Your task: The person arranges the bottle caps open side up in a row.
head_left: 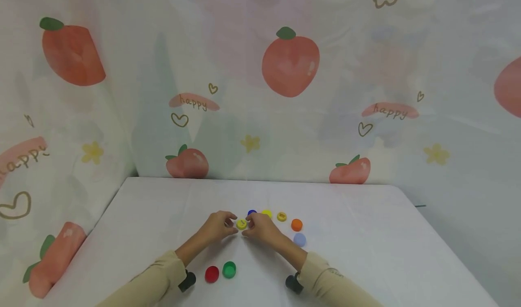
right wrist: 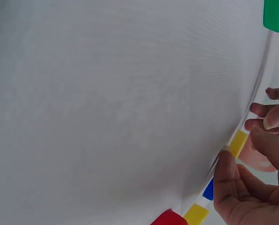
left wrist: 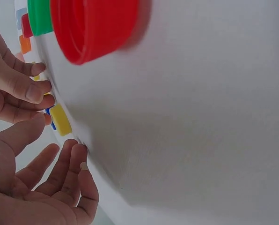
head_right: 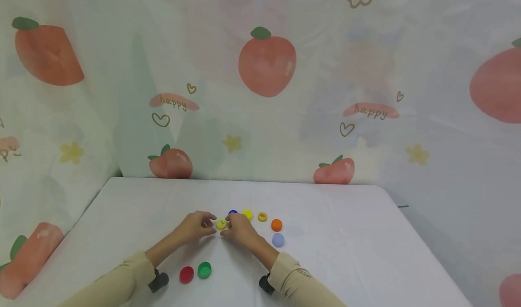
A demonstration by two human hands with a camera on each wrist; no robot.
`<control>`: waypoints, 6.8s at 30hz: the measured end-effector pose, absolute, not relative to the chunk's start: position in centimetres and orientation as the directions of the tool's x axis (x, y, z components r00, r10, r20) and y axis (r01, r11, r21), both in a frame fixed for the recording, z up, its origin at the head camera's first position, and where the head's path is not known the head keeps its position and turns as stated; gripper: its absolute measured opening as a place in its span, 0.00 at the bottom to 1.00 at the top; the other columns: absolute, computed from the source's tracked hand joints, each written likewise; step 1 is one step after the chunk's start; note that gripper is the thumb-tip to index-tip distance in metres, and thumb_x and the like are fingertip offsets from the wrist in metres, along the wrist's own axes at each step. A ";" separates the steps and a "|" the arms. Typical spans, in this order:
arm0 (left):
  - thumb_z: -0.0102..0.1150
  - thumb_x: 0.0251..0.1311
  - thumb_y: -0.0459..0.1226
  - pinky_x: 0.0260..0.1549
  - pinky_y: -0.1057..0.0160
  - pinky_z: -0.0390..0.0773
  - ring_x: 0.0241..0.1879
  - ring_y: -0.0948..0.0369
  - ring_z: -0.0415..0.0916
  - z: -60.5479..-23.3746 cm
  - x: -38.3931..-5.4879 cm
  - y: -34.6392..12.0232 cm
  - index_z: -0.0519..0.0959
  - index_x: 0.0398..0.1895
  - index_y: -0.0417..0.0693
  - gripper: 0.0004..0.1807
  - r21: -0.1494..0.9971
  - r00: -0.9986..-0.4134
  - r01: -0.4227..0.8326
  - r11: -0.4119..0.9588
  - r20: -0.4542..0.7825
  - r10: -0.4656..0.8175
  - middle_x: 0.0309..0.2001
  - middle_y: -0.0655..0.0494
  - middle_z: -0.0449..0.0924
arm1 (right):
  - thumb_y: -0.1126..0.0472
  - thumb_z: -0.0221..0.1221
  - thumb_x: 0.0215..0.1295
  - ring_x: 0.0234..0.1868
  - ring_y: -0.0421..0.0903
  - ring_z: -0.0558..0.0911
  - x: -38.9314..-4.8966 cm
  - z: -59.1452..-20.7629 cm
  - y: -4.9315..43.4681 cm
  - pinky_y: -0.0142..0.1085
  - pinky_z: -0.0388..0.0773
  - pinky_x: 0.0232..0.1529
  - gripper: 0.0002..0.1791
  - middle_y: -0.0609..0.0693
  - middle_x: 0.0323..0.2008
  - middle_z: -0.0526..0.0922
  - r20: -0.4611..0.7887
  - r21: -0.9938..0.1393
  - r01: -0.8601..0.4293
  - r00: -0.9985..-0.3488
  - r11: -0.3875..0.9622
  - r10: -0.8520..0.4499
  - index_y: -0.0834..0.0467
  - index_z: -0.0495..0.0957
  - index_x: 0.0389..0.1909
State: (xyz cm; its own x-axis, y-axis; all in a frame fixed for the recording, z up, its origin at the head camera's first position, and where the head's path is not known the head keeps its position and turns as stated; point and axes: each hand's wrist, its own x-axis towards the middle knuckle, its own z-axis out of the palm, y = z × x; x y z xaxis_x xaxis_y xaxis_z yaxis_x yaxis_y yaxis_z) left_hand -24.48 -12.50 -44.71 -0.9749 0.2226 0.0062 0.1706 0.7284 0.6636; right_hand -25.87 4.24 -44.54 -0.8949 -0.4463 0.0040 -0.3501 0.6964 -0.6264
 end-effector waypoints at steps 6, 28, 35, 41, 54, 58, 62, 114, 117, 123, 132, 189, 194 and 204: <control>0.63 0.45 0.35 0.25 0.68 0.72 0.29 0.63 0.71 -44.7 -25.0 -12.4 0.74 0.46 0.40 0.22 0.662 -0.973 0.155 0.733 -0.025 0.229 0.30 0.55 0.75 | 0.61 0.65 0.46 0.27 0.40 0.73 -25.9 -44.4 4.0 0.29 0.72 0.30 0.21 0.51 0.28 0.77 -0.003 -0.622 -0.348 -0.895 0.702 -0.446 0.66 0.74 0.42; 0.61 0.47 0.36 0.28 0.66 0.72 0.28 0.62 0.68 -45.2 -25.5 -11.9 0.78 0.39 0.39 0.15 0.642 -0.971 0.106 0.759 -0.096 0.217 0.29 0.55 0.74 | 0.67 0.63 0.47 0.26 0.40 0.72 -26.0 -44.5 3.7 0.28 0.72 0.29 0.18 0.50 0.26 0.76 0.003 -0.601 -0.368 -0.889 0.709 -0.459 0.67 0.74 0.41; 0.61 0.48 0.35 0.27 0.66 0.73 0.28 0.62 0.69 -44.8 -24.9 -11.9 0.77 0.40 0.38 0.15 0.663 -0.973 0.128 0.738 -0.061 0.224 0.29 0.55 0.74 | 0.68 0.62 0.47 0.23 0.39 0.71 -25.9 -44.4 3.7 0.28 0.70 0.26 0.12 0.46 0.21 0.73 0.047 -0.587 -0.382 -0.896 0.713 -0.442 0.66 0.76 0.35; 0.62 0.47 0.37 0.27 0.67 0.73 0.28 0.62 0.69 -44.8 -24.8 -12.0 0.77 0.40 0.40 0.15 0.652 -0.968 0.150 0.743 -0.055 0.243 0.30 0.55 0.74 | 0.66 0.63 0.47 0.24 0.39 0.72 -26.0 -44.6 3.8 0.28 0.71 0.27 0.13 0.49 0.24 0.76 0.043 -0.601 -0.376 -0.896 0.705 -0.442 0.66 0.76 0.35; 0.61 0.48 0.37 0.29 0.67 0.72 0.31 0.63 0.70 -45.0 -24.4 -12.0 0.78 0.38 0.41 0.13 0.651 -0.970 0.159 0.742 -0.037 0.241 0.30 0.57 0.75 | 0.64 0.64 0.47 0.22 0.39 0.71 -25.9 -44.6 4.1 0.28 0.70 0.22 0.12 0.47 0.22 0.74 0.002 -0.633 -0.348 -0.894 0.692 -0.447 0.63 0.75 0.33; 0.60 0.49 0.38 0.30 0.67 0.73 0.31 0.63 0.70 -44.9 -24.2 -12.0 0.78 0.38 0.43 0.13 0.660 -0.971 0.140 0.738 -0.053 0.231 0.31 0.57 0.74 | 0.62 0.63 0.48 0.22 0.39 0.72 -25.8 -44.7 4.3 0.27 0.70 0.22 0.13 0.46 0.22 0.74 -0.018 -0.638 -0.335 -0.893 0.693 -0.449 0.62 0.75 0.34; 0.59 0.50 0.38 0.30 0.67 0.73 0.31 0.62 0.70 -44.6 -24.1 -12.2 0.78 0.39 0.44 0.12 0.673 -0.970 0.134 0.728 -0.060 0.234 0.31 0.57 0.74 | 0.61 0.63 0.48 0.23 0.38 0.72 -25.7 -44.8 4.5 0.27 0.71 0.24 0.13 0.45 0.22 0.75 -0.026 -0.646 -0.334 -0.889 0.686 -0.457 0.61 0.74 0.35; 0.57 0.52 0.46 0.25 0.67 0.72 0.27 0.63 0.71 -43.7 -22.0 -12.0 0.73 0.32 0.50 0.11 0.768 -0.951 0.181 0.615 -0.022 0.308 0.27 0.60 0.74 | 0.59 0.60 0.53 0.26 0.36 0.76 -23.3 -42.8 6.7 0.26 0.73 0.27 0.07 0.42 0.26 0.77 -0.004 -0.723 -0.366 -0.846 0.586 -0.534 0.54 0.74 0.33; 0.55 0.53 0.50 0.25 0.67 0.72 0.27 0.61 0.72 -43.7 -22.0 -11.9 0.73 0.32 0.50 0.14 0.771 -0.948 0.176 0.612 -0.035 0.317 0.27 0.59 0.75 | 0.59 0.59 0.54 0.26 0.38 0.77 -23.2 -42.7 6.9 0.27 0.74 0.26 0.08 0.44 0.27 0.79 -0.022 -0.750 -0.346 -0.839 0.564 -0.544 0.55 0.73 0.35; 0.53 0.53 0.52 0.26 0.65 0.72 0.27 0.61 0.73 -43.8 -22.1 -11.8 0.72 0.30 0.49 0.16 0.775 -0.938 0.174 0.607 -0.057 0.341 0.26 0.60 0.76 | 0.60 0.59 0.54 0.26 0.40 0.79 -23.1 -42.7 7.4 0.28 0.74 0.27 0.08 0.45 0.27 0.80 -0.033 -0.777 -0.336 -0.823 0.533 -0.568 0.55 0.73 0.35; 0.55 0.52 0.50 0.27 0.67 0.72 0.27 0.62 0.71 -43.4 -21.9 -11.3 0.73 0.28 0.51 0.14 0.773 -0.931 0.196 0.603 -0.047 0.363 0.26 0.59 0.75 | 0.57 0.61 0.52 0.27 0.38 0.77 -23.0 -42.5 8.0 0.27 0.73 0.29 0.08 0.41 0.27 0.78 -0.014 -0.757 -0.381 -0.802 0.530 -0.597 0.53 0.73 0.32; 0.60 0.50 0.39 0.34 0.68 0.72 0.31 0.70 0.72 -44.2 -19.2 -12.0 0.73 0.32 0.54 0.07 0.740 -0.852 0.260 0.621 -0.128 0.508 0.28 0.69 0.75 | 0.63 0.64 0.48 0.25 0.33 0.71 -20.5 -43.2 7.1 0.23 0.70 0.29 0.13 0.39 0.25 0.74 -0.131 -0.639 -0.483 -0.699 0.598 -0.703 0.55 0.75 0.36; 0.60 0.49 0.39 0.34 0.69 0.72 0.31 0.70 0.72 -44.3 -19.1 -12.0 0.73 0.32 0.53 0.07 0.741 -0.844 0.274 0.613 -0.121 0.523 0.28 0.69 0.75 | 0.62 0.64 0.47 0.24 0.33 0.70 -20.4 -43.6 7.1 0.22 0.70 0.28 0.13 0.39 0.24 0.73 -0.118 -0.608 -0.534 -0.671 0.588 -0.732 0.54 0.74 0.35; 0.61 0.49 0.40 0.32 0.71 0.72 0.30 0.71 0.72 -44.3 -18.9 -11.8 0.73 0.32 0.52 0.08 0.729 -0.845 0.290 0.620 -0.109 0.523 0.27 0.68 0.76 | 0.61 0.65 0.47 0.24 0.34 0.71 -20.3 -43.7 6.9 0.22 0.70 0.28 0.13 0.40 0.22 0.72 -0.158 -0.598 -0.506 -0.687 0.622 -0.710 0.54 0.74 0.34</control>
